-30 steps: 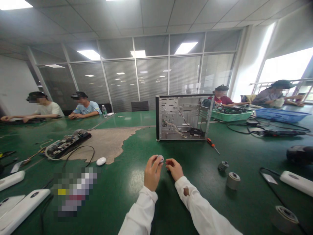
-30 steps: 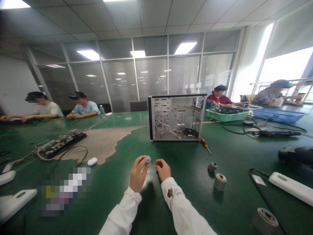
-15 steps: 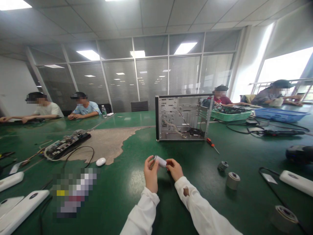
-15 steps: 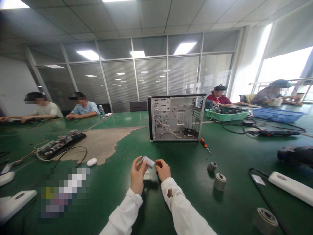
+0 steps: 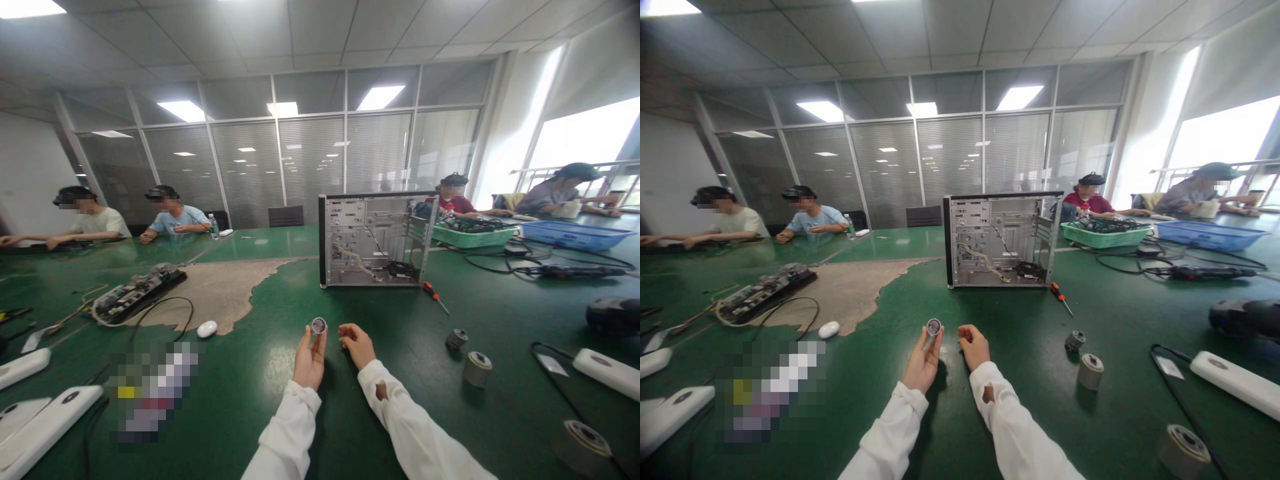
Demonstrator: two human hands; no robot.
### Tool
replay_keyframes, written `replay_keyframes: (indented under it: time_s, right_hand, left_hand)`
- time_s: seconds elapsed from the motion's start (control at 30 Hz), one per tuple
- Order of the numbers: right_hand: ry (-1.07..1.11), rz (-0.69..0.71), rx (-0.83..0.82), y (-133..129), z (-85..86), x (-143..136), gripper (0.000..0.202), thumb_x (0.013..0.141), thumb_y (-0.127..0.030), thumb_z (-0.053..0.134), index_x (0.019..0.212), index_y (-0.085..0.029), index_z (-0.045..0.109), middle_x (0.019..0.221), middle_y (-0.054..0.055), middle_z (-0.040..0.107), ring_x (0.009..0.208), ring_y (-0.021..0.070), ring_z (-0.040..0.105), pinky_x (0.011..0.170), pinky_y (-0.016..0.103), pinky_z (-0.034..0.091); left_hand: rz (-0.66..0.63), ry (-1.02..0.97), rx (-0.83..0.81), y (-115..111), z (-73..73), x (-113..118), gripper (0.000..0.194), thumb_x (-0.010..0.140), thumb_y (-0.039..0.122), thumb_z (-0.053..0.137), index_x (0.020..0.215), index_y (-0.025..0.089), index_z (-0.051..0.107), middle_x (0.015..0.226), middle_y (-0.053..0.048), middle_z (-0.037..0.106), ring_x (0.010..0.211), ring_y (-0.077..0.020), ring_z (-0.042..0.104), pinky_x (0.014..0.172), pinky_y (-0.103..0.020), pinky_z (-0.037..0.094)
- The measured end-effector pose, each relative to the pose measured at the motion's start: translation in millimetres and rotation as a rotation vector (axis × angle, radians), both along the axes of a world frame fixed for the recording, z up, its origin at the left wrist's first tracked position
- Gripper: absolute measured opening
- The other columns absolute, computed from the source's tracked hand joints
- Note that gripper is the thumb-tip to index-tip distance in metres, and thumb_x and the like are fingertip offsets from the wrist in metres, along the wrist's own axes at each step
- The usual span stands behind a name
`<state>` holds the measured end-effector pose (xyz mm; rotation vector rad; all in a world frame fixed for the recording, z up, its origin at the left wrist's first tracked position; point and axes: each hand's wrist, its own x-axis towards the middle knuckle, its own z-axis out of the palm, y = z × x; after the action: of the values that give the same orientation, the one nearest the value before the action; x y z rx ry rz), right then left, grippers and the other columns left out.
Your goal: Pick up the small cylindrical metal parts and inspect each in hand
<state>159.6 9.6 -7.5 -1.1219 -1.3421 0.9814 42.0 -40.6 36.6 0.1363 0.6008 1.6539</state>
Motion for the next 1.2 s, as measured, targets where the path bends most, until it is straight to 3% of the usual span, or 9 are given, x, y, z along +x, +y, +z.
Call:
replay_keyframes:
  time_s: [0.23, 0.37, 0.6, 0.7, 0.87, 1.0, 1.1, 1.2]
  right_hand:
    - [0.003, 0.006, 0.008, -1, 0.7, 1, 0.025, 0.054, -0.018, 0.047, 0.076, -0.019, 0.059, 0.074, 0.002, 0.064, 0.069, 0.0182, 0.060, 0.056, 0.028, 0.048]
    - [0.000, 0.005, 0.008, -1, 1.1, 1, 0.025, 0.054, -0.018, 0.047, 0.076, -0.019, 0.059, 0.073, 0.002, 0.065, 0.069, 0.0181, 0.060, 0.058, 0.028, 0.048]
    - [-0.019, -0.006, 0.002, 0, -0.2, 0, 0.028, 0.052, -0.018, 0.047, 0.076, -0.019, 0.059, 0.073, 0.001, 0.065, 0.070, 0.0172, 0.059, 0.058, 0.027, 0.047]
    - [-0.030, -0.006, 0.003, 0, -0.1, 0, 0.028, 0.052, -0.018, 0.046, 0.077, -0.018, 0.058, 0.074, 0.002, 0.064, 0.069, 0.0171, 0.059, 0.057, 0.027, 0.046]
    - [-0.046, -0.007, 0.013, -1, 1.9, 1, 0.026, 0.053, -0.017, 0.046, 0.076, -0.018, 0.058, 0.072, 0.002, 0.064, 0.068, 0.0175, 0.059, 0.060, 0.028, 0.046]
    - [-0.049, -0.002, 0.024, -2, 3.4, 1, 0.026, 0.053, -0.016, 0.045, 0.076, -0.018, 0.058, 0.073, 0.002, 0.064, 0.070, 0.0178, 0.059, 0.064, 0.028, 0.046]
    - [-0.054, 0.005, 0.030, -3, 4.3, 1, 0.026, 0.053, -0.015, 0.045, 0.075, -0.018, 0.057, 0.073, 0.002, 0.063, 0.070, 0.0177, 0.058, 0.062, 0.027, 0.046]
    - [-0.061, 0.006, 0.042, -4, 6.1, 1, 0.023, 0.054, -0.016, 0.045, 0.074, -0.019, 0.058, 0.072, 0.002, 0.063, 0.069, 0.0174, 0.058, 0.061, 0.027, 0.045]
  left_hand:
    - [-0.112, -0.084, -0.012, -1, 1.5, -4, 0.020, 0.079, 0.016, 0.046, 0.095, 0.006, 0.054, 0.076, -0.009, 0.064, 0.074, -0.0143, 0.063, 0.058, -0.016, 0.054]
    - [-0.249, -0.144, 0.047, -7, 8.0, -6, 0.027, 0.079, 0.016, 0.041, 0.099, 0.002, 0.053, 0.078, -0.013, 0.062, 0.073, -0.0127, 0.062, 0.060, -0.014, 0.052]
    - [-0.446, 0.014, 0.212, -19, 24.9, -6, 0.032, 0.078, 0.025, 0.045, 0.106, 0.009, 0.051, 0.082, -0.011, 0.061, 0.064, -0.0086, 0.061, 0.057, -0.013, 0.050]
    - [-0.411, 0.208, 0.288, -20, 27.0, -5, 0.032, 0.076, 0.026, 0.050, 0.105, 0.012, 0.049, 0.082, -0.009, 0.061, 0.066, -0.0118, 0.061, 0.059, -0.019, 0.050]
    - [-0.201, 0.645, 0.372, -17, 23.6, -4, 0.032, 0.073, 0.028, 0.053, 0.103, 0.018, 0.046, 0.087, -0.006, 0.058, 0.074, -0.0161, 0.059, 0.063, -0.027, 0.050]
    - [0.011, 1.211, 0.432, -16, 19.2, -4, 0.030, 0.075, 0.028, 0.051, 0.103, 0.020, 0.047, 0.097, -0.006, 0.053, 0.081, -0.0157, 0.057, 0.067, -0.028, 0.050]
    - [0.167, 1.661, 0.572, -19, 16.3, -3, 0.027, 0.077, 0.026, 0.046, 0.103, 0.021, 0.049, 0.100, -0.007, 0.050, 0.090, -0.0165, 0.053, 0.077, -0.031, 0.047]
    - [0.315, 1.982, 0.705, -22, 13.7, -1, 0.028, 0.078, 0.022, 0.044, 0.106, 0.021, 0.049, 0.101, -0.008, 0.049, 0.093, -0.0167, 0.051, 0.081, -0.031, 0.045]
